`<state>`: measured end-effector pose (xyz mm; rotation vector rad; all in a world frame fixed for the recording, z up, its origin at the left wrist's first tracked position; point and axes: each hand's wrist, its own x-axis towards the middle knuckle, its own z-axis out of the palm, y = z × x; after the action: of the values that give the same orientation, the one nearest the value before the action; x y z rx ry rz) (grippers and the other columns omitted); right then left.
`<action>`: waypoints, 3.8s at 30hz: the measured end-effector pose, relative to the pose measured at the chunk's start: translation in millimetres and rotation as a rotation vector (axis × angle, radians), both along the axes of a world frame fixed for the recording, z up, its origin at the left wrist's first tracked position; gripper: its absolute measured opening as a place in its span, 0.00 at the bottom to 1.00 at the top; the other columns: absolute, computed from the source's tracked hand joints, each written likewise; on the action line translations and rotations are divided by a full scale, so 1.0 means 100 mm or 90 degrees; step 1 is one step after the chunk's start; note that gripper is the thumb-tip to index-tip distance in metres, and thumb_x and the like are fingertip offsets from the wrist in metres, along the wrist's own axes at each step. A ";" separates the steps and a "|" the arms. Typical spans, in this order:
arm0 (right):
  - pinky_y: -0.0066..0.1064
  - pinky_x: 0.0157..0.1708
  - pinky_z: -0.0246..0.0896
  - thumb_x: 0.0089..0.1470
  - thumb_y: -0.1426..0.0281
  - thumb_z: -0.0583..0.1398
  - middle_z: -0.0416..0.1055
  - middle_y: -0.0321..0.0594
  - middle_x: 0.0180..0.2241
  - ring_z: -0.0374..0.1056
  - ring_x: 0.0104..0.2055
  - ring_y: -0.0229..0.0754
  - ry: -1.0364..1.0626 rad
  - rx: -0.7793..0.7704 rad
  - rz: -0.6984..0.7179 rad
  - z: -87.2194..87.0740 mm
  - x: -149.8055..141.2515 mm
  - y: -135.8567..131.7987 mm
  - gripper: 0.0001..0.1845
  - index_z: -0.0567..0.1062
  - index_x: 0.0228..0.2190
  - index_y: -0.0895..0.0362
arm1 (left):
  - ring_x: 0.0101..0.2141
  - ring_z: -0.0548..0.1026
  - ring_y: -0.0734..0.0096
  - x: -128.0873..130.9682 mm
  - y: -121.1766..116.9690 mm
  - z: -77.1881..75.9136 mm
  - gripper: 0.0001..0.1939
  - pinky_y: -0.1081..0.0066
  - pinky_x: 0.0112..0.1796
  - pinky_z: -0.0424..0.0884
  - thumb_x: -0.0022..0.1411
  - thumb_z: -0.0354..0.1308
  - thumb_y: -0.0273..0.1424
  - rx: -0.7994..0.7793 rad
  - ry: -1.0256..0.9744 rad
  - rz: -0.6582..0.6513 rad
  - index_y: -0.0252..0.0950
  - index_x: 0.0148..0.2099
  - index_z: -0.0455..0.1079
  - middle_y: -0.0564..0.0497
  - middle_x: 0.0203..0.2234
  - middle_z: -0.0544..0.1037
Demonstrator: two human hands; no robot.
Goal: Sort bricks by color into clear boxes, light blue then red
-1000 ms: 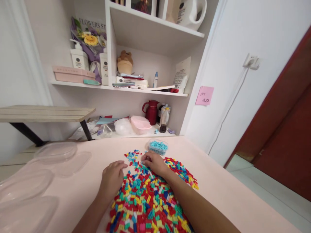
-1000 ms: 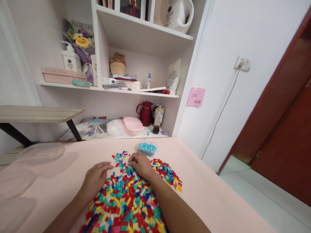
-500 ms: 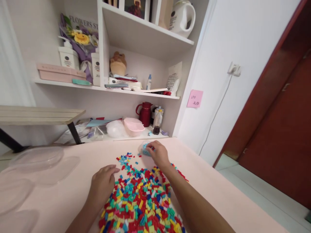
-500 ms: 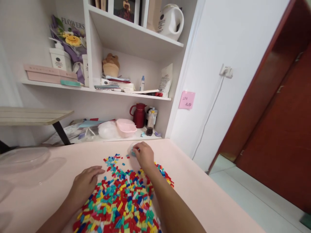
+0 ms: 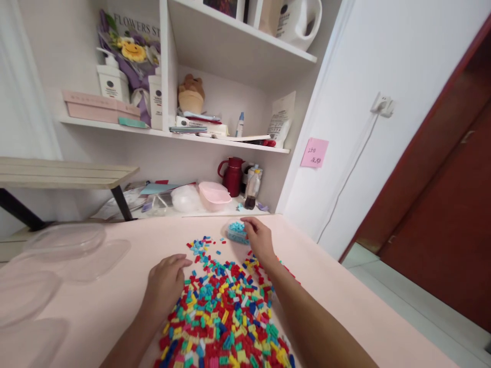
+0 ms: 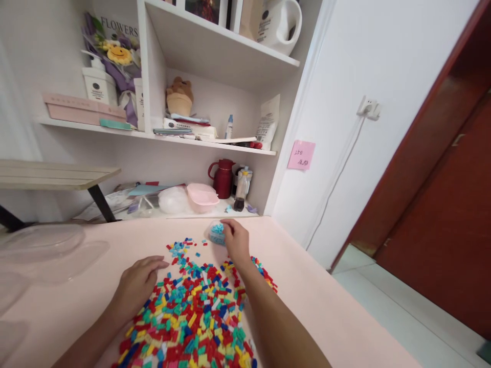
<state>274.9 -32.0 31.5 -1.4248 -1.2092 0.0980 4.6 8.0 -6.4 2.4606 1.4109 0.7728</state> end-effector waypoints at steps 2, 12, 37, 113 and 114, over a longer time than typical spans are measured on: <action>0.31 0.35 0.65 0.58 0.67 0.54 0.77 0.39 0.33 0.70 0.33 0.41 -0.100 -0.052 0.081 -0.03 -0.15 0.01 0.15 0.80 0.38 0.55 | 0.54 0.73 0.65 0.00 -0.01 0.01 0.22 0.59 0.56 0.65 0.61 0.45 0.22 -0.001 0.004 -0.001 0.44 0.45 0.78 0.53 0.51 0.78; 0.31 0.45 0.63 0.57 0.74 0.58 0.77 0.40 0.38 0.71 0.42 0.42 -0.307 -0.222 0.300 -0.18 -0.36 -0.02 0.13 0.81 0.40 0.52 | 0.53 0.72 0.66 0.02 -0.04 0.03 0.22 0.61 0.56 0.65 0.61 0.45 0.21 0.000 -0.001 0.001 0.43 0.44 0.78 0.53 0.50 0.79; 0.24 0.30 0.59 0.46 0.76 0.64 0.71 0.33 0.28 0.64 0.28 0.34 -0.130 -0.269 0.335 -0.19 -0.37 -0.02 0.04 0.76 0.28 0.58 | 0.53 0.73 0.66 0.01 -0.03 0.02 0.22 0.61 0.55 0.65 0.60 0.46 0.20 0.005 -0.019 0.001 0.44 0.43 0.79 0.53 0.49 0.79; 0.27 0.41 0.60 0.57 0.72 0.56 0.73 0.40 0.43 0.71 0.42 0.41 -0.349 -0.348 0.055 -0.28 -0.39 0.00 0.15 0.79 0.43 0.48 | 0.52 0.73 0.66 0.02 -0.06 0.01 0.21 0.62 0.55 0.64 0.60 0.47 0.20 0.009 -0.023 -0.002 0.43 0.43 0.79 0.52 0.49 0.79; 0.27 0.41 0.60 0.57 0.73 0.57 0.74 0.39 0.42 0.71 0.41 0.41 -0.340 -0.342 0.064 -0.29 -0.37 0.01 0.14 0.79 0.41 0.49 | 0.52 0.73 0.66 0.02 -0.06 0.01 0.21 0.62 0.55 0.64 0.60 0.47 0.20 0.009 -0.022 -0.001 0.43 0.43 0.79 0.52 0.49 0.79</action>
<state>237.5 -31.0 2.8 -1.9311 -1.7848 0.1218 6.7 1.9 -5.2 2.4462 1.3962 0.8242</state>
